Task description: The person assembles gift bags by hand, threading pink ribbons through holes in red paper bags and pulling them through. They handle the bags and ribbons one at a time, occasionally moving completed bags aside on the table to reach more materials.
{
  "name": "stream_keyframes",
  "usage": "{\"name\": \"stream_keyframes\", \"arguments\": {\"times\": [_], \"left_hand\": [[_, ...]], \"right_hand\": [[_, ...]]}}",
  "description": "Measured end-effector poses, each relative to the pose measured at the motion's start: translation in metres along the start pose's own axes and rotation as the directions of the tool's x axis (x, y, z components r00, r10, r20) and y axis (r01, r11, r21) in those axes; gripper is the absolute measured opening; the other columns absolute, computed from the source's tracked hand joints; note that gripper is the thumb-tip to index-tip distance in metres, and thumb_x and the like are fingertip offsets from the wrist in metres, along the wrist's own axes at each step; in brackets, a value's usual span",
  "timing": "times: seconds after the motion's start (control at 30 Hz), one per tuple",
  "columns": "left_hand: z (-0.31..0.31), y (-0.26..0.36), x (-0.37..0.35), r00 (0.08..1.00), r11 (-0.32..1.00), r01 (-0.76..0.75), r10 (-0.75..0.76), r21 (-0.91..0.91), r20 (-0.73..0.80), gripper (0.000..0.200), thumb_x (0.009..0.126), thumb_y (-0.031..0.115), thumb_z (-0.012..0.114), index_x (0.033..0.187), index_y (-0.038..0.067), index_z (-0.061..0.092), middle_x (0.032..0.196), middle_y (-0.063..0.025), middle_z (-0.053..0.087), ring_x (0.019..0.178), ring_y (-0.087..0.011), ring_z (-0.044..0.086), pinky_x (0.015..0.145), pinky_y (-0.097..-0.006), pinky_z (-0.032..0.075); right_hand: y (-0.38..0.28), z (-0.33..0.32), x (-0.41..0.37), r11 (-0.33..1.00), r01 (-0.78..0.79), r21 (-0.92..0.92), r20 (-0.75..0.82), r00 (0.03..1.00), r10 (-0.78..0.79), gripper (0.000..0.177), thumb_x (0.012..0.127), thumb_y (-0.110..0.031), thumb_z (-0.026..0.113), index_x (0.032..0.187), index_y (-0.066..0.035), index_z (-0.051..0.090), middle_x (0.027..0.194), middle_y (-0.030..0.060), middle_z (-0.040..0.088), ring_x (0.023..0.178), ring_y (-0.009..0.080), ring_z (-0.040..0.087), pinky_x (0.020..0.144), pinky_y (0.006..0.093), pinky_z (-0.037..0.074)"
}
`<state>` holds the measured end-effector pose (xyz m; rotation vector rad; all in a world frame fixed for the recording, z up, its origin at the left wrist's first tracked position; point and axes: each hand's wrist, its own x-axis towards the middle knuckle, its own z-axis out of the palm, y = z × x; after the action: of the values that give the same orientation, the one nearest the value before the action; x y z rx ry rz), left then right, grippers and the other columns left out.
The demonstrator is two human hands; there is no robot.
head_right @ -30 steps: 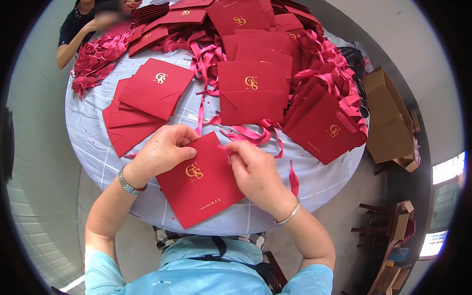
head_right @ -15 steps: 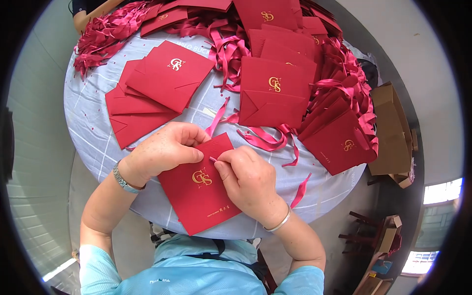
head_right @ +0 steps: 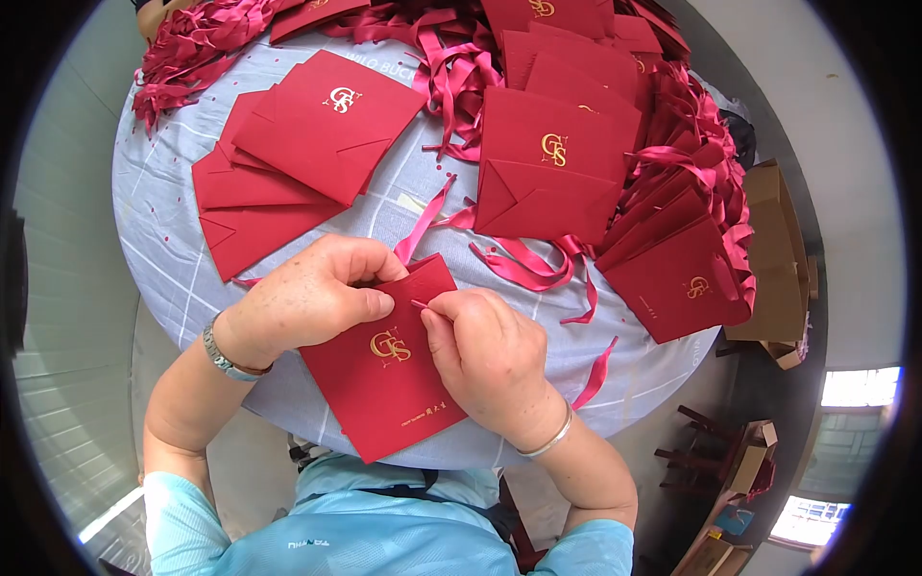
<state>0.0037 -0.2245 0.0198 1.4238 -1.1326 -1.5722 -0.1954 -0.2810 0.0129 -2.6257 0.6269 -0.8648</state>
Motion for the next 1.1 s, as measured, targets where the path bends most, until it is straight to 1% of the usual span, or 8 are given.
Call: {"name": "stream_keyframes", "arguments": {"times": [0.2, 0.33, 0.43, 0.5, 0.63, 0.7, 0.8, 1.1], "left_hand": [[0.001, -0.004, 0.002, 1.0, 1.0, -0.029, 0.029, -0.008, -0.003, 0.02, 0.086, -0.003, 0.059, 0.106, -0.004, 0.064, 0.092, -0.0027, 0.066, 0.085, -0.0069, 0.058, 0.077, -0.0243, 0.049], [0.002, -0.007, 0.002, 0.997, 0.996, -0.073, 0.074, 0.053, -0.031, 0.021, 0.086, -0.002, 0.059, 0.106, -0.005, 0.064, 0.091, -0.0042, 0.066, 0.085, -0.0081, 0.059, 0.077, -0.0251, 0.05], [0.001, -0.005, 0.002, 0.994, 0.991, -0.086, 0.092, 0.103, -0.053, 0.019, 0.086, -0.001, 0.06, 0.105, -0.005, 0.064, 0.088, -0.0039, 0.066, 0.083, -0.0079, 0.059, 0.076, -0.0255, 0.05], [0.0, -0.006, 0.002, 0.995, 0.991, -0.055, 0.065, 0.119, -0.077, 0.017, 0.087, 0.0, 0.061, 0.103, -0.005, 0.063, 0.086, -0.0036, 0.065, 0.081, -0.0078, 0.058, 0.074, -0.0258, 0.049], [-0.005, -0.002, 0.001, 0.995, 0.994, -0.06, 0.066, 0.089, -0.073, 0.016, 0.087, 0.0, 0.061, 0.102, -0.005, 0.063, 0.085, -0.0033, 0.065, 0.079, -0.0077, 0.057, 0.073, -0.0259, 0.049], [-0.009, 0.004, -0.001, 1.0, 0.996, -0.011, 0.011, 0.088, 0.006, 0.017, 0.086, -0.001, 0.06, 0.103, -0.005, 0.063, 0.087, -0.0036, 0.065, 0.081, -0.0078, 0.058, 0.074, -0.0255, 0.049], [-0.008, -0.005, 0.002, 0.999, 0.999, -0.037, 0.038, 0.039, -0.013, 0.019, 0.085, -0.002, 0.059, 0.104, -0.005, 0.063, 0.09, -0.0039, 0.066, 0.083, -0.0077, 0.058, 0.076, -0.0246, 0.049], [-0.01, -0.002, 0.001, 1.0, 0.999, 0.003, -0.004, 0.041, 0.002, 0.02, 0.085, -0.003, 0.059, 0.104, -0.005, 0.063, 0.092, -0.0033, 0.066, 0.085, -0.0076, 0.059, 0.077, -0.0235, 0.049]], "right_hand": [[-0.004, 0.002, 0.007, 0.998, -0.015, -0.069, 0.028, 0.999, 0.017, 0.018, 0.077, -0.007, 0.074, 0.084, -0.006, 0.057, 0.072, 0.0083, 0.06, 0.06, 0.0251, 0.062, 0.052, 0.0344, 0.049], [-0.008, 0.0, 0.014, 0.991, -0.052, -0.121, 0.094, 0.994, 0.064, 0.017, 0.078, -0.008, 0.073, 0.081, -0.006, 0.056, 0.07, 0.009, 0.058, 0.058, 0.0258, 0.06, 0.051, 0.0357, 0.049], [-0.008, -0.002, 0.019, 0.992, -0.086, -0.097, 0.107, 0.99, 0.097, 0.015, 0.077, -0.006, 0.072, 0.081, -0.006, 0.057, 0.07, 0.0096, 0.059, 0.059, 0.0262, 0.06, 0.052, 0.0353, 0.048], [-0.006, -0.003, 0.021, 0.987, -0.147, 0.069, 0.11, 0.984, 0.139, 0.014, 0.075, -0.003, 0.072, 0.08, -0.005, 0.059, 0.07, 0.0098, 0.06, 0.06, 0.0263, 0.06, 0.053, 0.0351, 0.048], [-0.002, -0.002, 0.019, 0.988, -0.131, 0.082, 0.112, 0.986, 0.122, 0.014, 0.075, -0.001, 0.072, 0.08, -0.005, 0.059, 0.069, 0.0089, 0.06, 0.06, 0.0246, 0.06, 0.053, 0.0338, 0.047], [0.001, 0.001, 0.017, 0.983, -0.129, 0.129, 0.075, 0.99, 0.121, 0.015, 0.075, -0.001, 0.073, 0.079, -0.005, 0.059, 0.068, 0.0076, 0.059, 0.058, 0.0224, 0.059, 0.052, 0.0324, 0.046], [0.004, 0.004, 0.013, 0.976, -0.118, 0.182, 0.072, 0.992, 0.107, 0.015, 0.075, 0.0, 0.073, 0.079, -0.005, 0.06, 0.068, 0.007, 0.059, 0.057, 0.021, 0.058, 0.05, 0.0313, 0.045], [0.003, 0.007, 0.015, 0.982, -0.138, 0.132, 0.065, 0.989, 0.13, 0.013, 0.075, -0.003, 0.073, 0.079, -0.005, 0.06, 0.068, 0.0072, 0.06, 0.057, 0.0215, 0.059, 0.05, 0.0327, 0.045]]}}
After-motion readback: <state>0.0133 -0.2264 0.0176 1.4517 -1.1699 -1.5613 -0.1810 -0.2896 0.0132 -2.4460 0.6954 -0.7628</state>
